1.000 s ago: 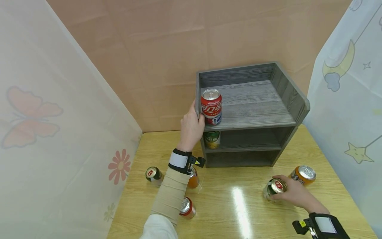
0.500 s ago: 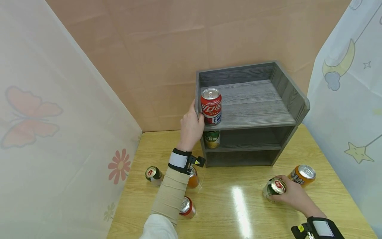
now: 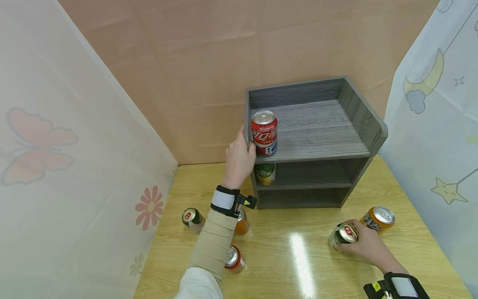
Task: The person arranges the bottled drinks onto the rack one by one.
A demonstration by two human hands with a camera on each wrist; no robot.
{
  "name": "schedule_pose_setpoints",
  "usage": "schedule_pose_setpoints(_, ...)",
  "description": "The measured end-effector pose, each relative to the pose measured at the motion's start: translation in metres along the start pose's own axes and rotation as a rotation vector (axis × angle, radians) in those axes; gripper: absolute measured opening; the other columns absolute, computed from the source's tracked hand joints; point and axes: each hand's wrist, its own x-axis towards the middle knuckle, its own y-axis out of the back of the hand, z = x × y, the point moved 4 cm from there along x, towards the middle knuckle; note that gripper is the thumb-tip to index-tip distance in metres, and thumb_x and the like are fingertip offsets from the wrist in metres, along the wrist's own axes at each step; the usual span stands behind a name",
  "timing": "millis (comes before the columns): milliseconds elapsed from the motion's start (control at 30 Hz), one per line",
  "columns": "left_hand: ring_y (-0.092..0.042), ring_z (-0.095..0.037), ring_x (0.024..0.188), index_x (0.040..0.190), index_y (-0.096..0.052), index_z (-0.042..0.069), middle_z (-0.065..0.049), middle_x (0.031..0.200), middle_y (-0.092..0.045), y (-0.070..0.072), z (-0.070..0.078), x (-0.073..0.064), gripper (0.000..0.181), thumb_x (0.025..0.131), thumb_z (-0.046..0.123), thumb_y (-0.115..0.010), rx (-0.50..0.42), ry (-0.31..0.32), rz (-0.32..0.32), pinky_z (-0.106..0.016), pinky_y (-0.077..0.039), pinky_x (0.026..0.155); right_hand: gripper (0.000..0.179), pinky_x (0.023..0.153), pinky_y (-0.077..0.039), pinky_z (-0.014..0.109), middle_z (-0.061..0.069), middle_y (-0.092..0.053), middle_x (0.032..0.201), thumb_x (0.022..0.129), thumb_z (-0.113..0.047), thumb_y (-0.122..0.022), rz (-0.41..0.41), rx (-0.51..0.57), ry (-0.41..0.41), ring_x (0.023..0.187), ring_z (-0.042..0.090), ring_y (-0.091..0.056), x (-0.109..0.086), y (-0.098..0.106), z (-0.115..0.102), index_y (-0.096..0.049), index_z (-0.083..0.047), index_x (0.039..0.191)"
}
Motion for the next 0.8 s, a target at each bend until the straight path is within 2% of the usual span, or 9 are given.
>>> schedule_pose_setpoints(267,-0.073,-0.033,0.092,0.153,-0.04,-0.003,-0.022,0.128,-0.065,0.0,0.0,0.001,0.056,0.1,0.008,-0.055,0.007,-0.002,0.004,-0.046,-0.058,0.073,0.084,0.067,-0.051,0.041,0.013,-0.069,0.101,0.068,-0.037,-0.094,-0.028,0.009,-0.015,0.083,0.024,-0.065,0.001,0.0,0.002,-0.055,0.007,0.128)
schedule_pose_setpoints(533,-0.072,-0.034,0.097,0.152,-0.042,-0.003,-0.022,0.13,-0.065,0.0,-0.001,0.001,0.055,0.099,0.008,-0.055,0.011,-0.009,0.012,-0.047,-0.058,0.075,0.083,0.065,-0.051,0.04,0.014,-0.069,0.101,0.071,-0.032,-0.092,-0.047,0.022,-0.024,0.083,0.025,-0.066,0.001,0.003,-0.004,-0.052,0.011,0.129)
schedule_pose_setpoints(800,-0.072,-0.034,0.096,0.152,-0.042,-0.004,-0.022,0.13,-0.065,0.0,-0.001,0.001,0.055,0.099,0.007,-0.055,0.008,-0.007,0.01,-0.047,-0.058,0.074,0.082,0.065,-0.052,0.039,0.015,-0.068,0.103,0.073,-0.029,-0.091,-0.061,0.05,-0.031,0.083,0.024,-0.065,0.002,0.005,-0.01,-0.05,0.011,0.131)
